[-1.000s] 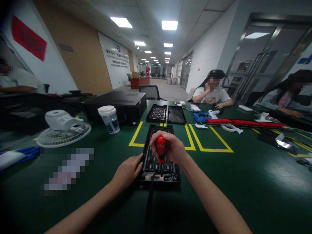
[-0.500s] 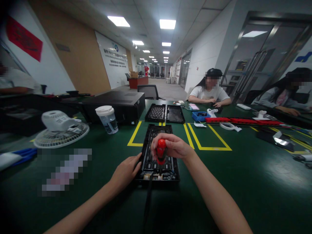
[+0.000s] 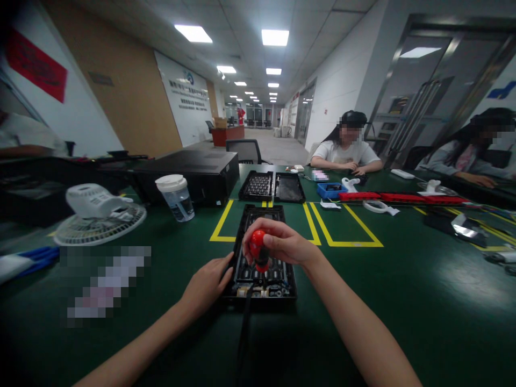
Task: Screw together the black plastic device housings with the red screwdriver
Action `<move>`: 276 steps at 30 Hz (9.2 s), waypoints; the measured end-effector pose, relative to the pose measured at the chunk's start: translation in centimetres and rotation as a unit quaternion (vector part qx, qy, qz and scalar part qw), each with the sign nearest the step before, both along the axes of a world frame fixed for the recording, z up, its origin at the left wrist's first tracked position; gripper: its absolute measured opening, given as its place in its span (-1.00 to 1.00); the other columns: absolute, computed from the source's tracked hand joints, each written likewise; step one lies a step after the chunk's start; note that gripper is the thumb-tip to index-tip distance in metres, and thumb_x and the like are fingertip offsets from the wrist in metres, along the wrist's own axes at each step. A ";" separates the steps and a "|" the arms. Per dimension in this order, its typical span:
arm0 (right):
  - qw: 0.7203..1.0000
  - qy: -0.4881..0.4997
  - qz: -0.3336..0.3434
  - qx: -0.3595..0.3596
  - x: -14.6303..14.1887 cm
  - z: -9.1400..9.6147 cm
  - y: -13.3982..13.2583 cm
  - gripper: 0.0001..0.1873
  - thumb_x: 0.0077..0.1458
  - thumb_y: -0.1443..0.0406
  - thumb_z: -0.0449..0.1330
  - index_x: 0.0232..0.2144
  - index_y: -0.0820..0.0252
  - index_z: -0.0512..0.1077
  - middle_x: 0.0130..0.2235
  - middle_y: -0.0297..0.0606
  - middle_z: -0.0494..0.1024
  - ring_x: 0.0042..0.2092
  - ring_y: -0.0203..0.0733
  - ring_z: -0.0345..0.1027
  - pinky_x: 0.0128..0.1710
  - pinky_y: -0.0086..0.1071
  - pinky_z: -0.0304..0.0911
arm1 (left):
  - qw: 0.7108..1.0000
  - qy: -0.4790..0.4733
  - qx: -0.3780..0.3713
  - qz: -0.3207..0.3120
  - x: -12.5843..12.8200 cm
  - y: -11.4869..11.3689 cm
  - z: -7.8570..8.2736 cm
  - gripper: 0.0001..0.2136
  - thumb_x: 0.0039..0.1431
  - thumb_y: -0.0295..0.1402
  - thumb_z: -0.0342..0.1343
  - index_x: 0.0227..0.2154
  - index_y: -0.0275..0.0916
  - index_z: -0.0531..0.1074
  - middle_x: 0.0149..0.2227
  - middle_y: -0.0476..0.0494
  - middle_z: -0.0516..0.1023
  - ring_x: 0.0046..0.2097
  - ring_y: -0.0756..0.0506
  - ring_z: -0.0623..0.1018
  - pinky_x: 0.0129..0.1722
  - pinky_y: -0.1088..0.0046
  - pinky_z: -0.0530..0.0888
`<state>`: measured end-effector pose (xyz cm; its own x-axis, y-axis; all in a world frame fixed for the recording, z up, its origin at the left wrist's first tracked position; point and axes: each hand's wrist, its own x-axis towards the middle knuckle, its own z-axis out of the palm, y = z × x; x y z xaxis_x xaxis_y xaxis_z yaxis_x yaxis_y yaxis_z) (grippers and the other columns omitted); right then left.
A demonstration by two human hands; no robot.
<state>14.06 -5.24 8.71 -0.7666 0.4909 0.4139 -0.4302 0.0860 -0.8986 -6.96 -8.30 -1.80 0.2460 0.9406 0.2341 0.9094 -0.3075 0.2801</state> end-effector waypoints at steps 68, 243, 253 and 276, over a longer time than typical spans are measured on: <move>0.745 -0.095 -0.611 0.251 -2.9 0.1 -2.6 -0.71 -0.09 0.31 0.21 -0.55 0.18 0.10 -0.54 -0.47 0.13 -0.56 -0.44 -0.01 -0.60 -0.51 0.00 | 1.000 0.012 -0.010 0.004 0.1 0.0 -0.1 -0.61 0.23 -0.27 -0.21 0.09 -0.24 0.18 -0.06 -0.22 0.43 -0.04 -0.10 0.41 -0.06 0.38 0.32; 0.806 0.093 -0.585 0.003 -6.5 -1.0 -2.6 -0.79 0.09 0.19 0.07 -0.48 0.18 0.19 -0.57 -0.48 0.25 -0.63 -0.46 0.08 -0.66 -0.56 0.02 | 1.000 0.014 -0.008 0.015 0.2 -0.1 -0.3 -0.60 0.24 -0.26 -0.23 0.11 -0.21 0.15 -0.10 -0.19 0.44 -0.11 -0.09 0.44 -0.16 0.42 0.35; 0.793 0.084 -0.604 0.010 -6.9 -1.1 -2.5 -0.77 0.08 0.18 0.09 -0.48 0.18 0.17 -0.55 -0.48 0.25 -0.61 -0.46 0.09 -0.62 -0.55 0.06 | 1.000 0.006 -0.002 0.013 0.1 -0.1 -0.4 -0.60 0.23 -0.25 -0.22 0.10 -0.21 0.15 -0.08 -0.18 0.44 -0.09 -0.10 0.43 -0.15 0.39 0.36; 0.847 0.098 -0.522 0.010 -5.1 -0.9 -3.0 -0.85 0.07 0.27 0.09 -0.43 0.19 0.18 -0.42 -0.41 0.39 -0.54 -0.40 0.29 -0.54 -0.49 0.18 | 1.000 0.020 0.002 0.017 0.2 -0.2 -0.2 -0.61 0.23 -0.27 -0.21 0.09 -0.24 0.18 -0.11 -0.20 0.46 -0.10 -0.09 0.44 -0.13 0.40 0.35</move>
